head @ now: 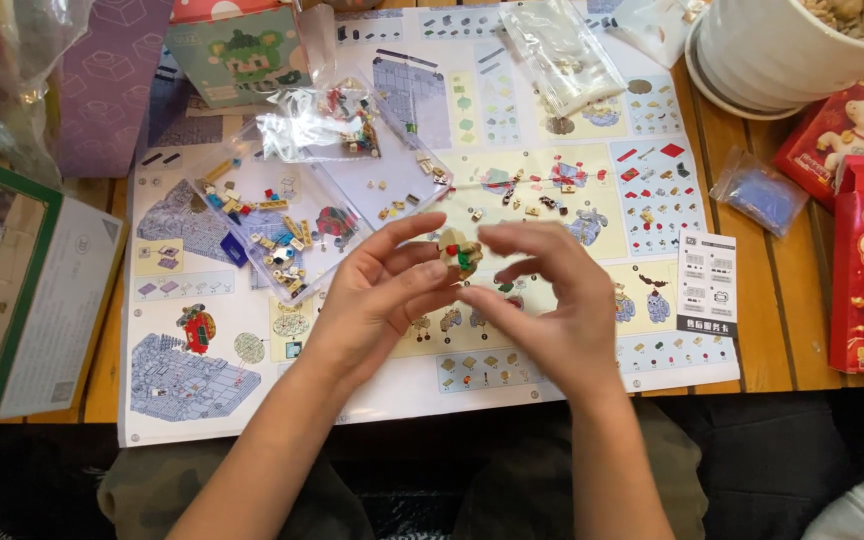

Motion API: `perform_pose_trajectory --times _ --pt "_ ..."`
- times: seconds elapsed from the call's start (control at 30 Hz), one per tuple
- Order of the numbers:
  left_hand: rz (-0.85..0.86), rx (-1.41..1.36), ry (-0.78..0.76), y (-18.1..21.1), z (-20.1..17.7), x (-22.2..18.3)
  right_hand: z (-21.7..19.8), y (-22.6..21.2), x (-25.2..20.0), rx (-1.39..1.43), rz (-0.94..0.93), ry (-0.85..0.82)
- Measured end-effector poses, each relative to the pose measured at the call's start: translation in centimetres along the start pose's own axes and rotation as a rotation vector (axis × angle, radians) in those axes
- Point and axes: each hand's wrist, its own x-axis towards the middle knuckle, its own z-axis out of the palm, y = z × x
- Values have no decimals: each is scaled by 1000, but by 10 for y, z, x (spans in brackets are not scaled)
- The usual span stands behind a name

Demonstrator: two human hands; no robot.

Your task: Assembling a small building block toy set following printed instructions on a wooden table.

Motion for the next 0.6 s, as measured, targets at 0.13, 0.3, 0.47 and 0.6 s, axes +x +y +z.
perform_pose_trajectory --times 0.13,0.3,0.47,0.6 --pt "-112 -94 -37 -7 3 0 4 -1 -1 -141 -181 58" --pt "-127 -75 -97 -13 1 0 3 4 0 -245 -338 90" --pt "-108 44 -114 -9 4 -1 4 5 1 -289 -395 104" --pt "-122 128 -117 -13 0 1 3 11 -2 -302 -398 92"
